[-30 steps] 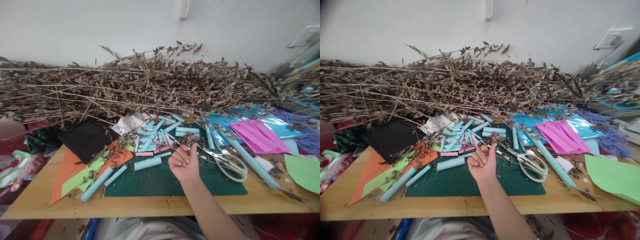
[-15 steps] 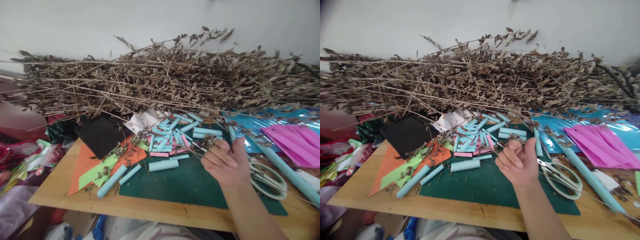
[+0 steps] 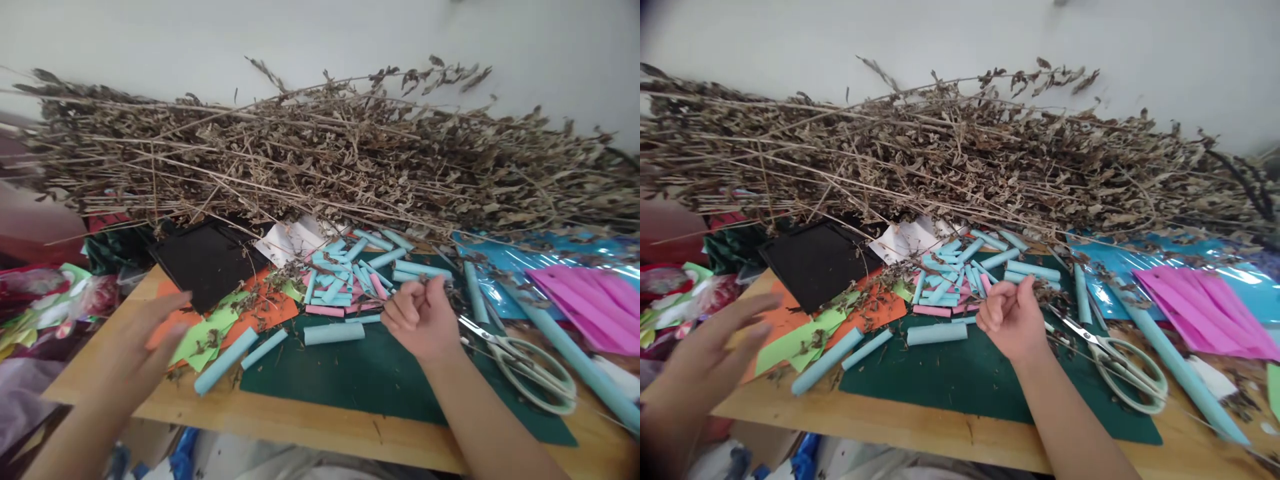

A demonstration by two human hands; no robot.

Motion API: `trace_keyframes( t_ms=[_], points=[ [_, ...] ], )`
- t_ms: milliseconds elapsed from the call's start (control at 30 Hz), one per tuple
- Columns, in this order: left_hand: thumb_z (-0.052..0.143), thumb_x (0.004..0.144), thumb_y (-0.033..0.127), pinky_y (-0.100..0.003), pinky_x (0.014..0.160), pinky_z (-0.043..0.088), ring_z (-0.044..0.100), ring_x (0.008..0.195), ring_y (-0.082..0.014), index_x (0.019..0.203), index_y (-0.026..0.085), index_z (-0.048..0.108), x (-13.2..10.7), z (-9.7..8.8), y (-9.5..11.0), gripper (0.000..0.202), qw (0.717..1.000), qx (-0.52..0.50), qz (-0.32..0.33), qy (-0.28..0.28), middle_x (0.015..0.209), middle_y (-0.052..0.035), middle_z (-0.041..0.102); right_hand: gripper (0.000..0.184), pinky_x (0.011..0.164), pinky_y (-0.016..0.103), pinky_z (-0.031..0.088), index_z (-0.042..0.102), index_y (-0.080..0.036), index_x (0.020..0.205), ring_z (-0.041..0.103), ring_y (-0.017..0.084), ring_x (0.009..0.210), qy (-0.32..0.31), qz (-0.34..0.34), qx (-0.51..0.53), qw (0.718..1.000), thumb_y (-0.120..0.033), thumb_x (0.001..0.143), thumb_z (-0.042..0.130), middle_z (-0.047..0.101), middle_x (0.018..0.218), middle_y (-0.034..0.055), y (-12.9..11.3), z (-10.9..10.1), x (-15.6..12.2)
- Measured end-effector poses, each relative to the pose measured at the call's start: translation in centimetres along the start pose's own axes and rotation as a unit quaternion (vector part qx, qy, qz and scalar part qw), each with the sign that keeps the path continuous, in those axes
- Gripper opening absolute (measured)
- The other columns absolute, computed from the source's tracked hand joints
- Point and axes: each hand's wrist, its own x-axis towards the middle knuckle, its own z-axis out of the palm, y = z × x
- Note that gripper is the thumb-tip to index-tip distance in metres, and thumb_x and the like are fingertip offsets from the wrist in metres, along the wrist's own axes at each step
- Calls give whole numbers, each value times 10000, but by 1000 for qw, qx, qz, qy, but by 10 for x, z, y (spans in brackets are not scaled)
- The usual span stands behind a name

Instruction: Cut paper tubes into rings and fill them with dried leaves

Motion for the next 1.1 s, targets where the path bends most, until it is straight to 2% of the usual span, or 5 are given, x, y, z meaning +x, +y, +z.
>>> trace_keyframes(
  t_ms=[300, 567, 767, 967, 1100],
  points=[
    [360, 715, 526, -275, 619, 407, 572, 766, -228, 996, 169, 521, 91, 59, 80, 482, 966, -49, 41, -252, 882, -91, 614, 144, 420, 193, 401, 517, -189, 767, 455, 63, 483, 116, -93, 168, 974, -304, 688, 482, 535, 653, -32, -2, -18, -5],
    [264, 785, 456, -247, 530, 338, 533, 634, -192, 728, 193, 501, 69, 40, 47, 358, 980, -26, 44, -191, 661, -34, 572, 286, 520, 187, 476, 521, -186, 809, 565, 44, 621, 267, -44, 148, 951, 22, 658, 396, 608, 839, -15, 2, -17, 6],
    [278, 779, 475, -237, 507, 320, 475, 561, -157, 621, 186, 419, 54, 8, 39, 358, 990, -38, 58, -124, 577, -1, 496, 307, 667, 316, 486, 531, -261, 973, 586, 140, 817, 144, -165, -216, 951, -113, 713, 458, 608, 967, 10, 11, -17, -3],
    [299, 795, 403, -229, 524, 307, 432, 555, -135, 592, 183, 384, 46, 6, 50, 311, 990, -70, 107, -53, 564, 6, 438, 232, 667, 338, 438, 580, -181, 962, 573, 235, 813, -38, -264, -775, 573, -247, 765, 477, 639, 878, 91, 31, -8, -11],
    [331, 790, 391, -218, 530, 298, 414, 550, -123, 570, 178, 359, 39, 11, 44, 307, 993, -74, 80, -49, 546, 18, 400, 220, 526, 246, 390, 615, -188, 772, 580, 170, 622, -6, -319, -833, 453, -208, 810, 399, 643, 685, 43, 22, -5, -11]
  ],
)
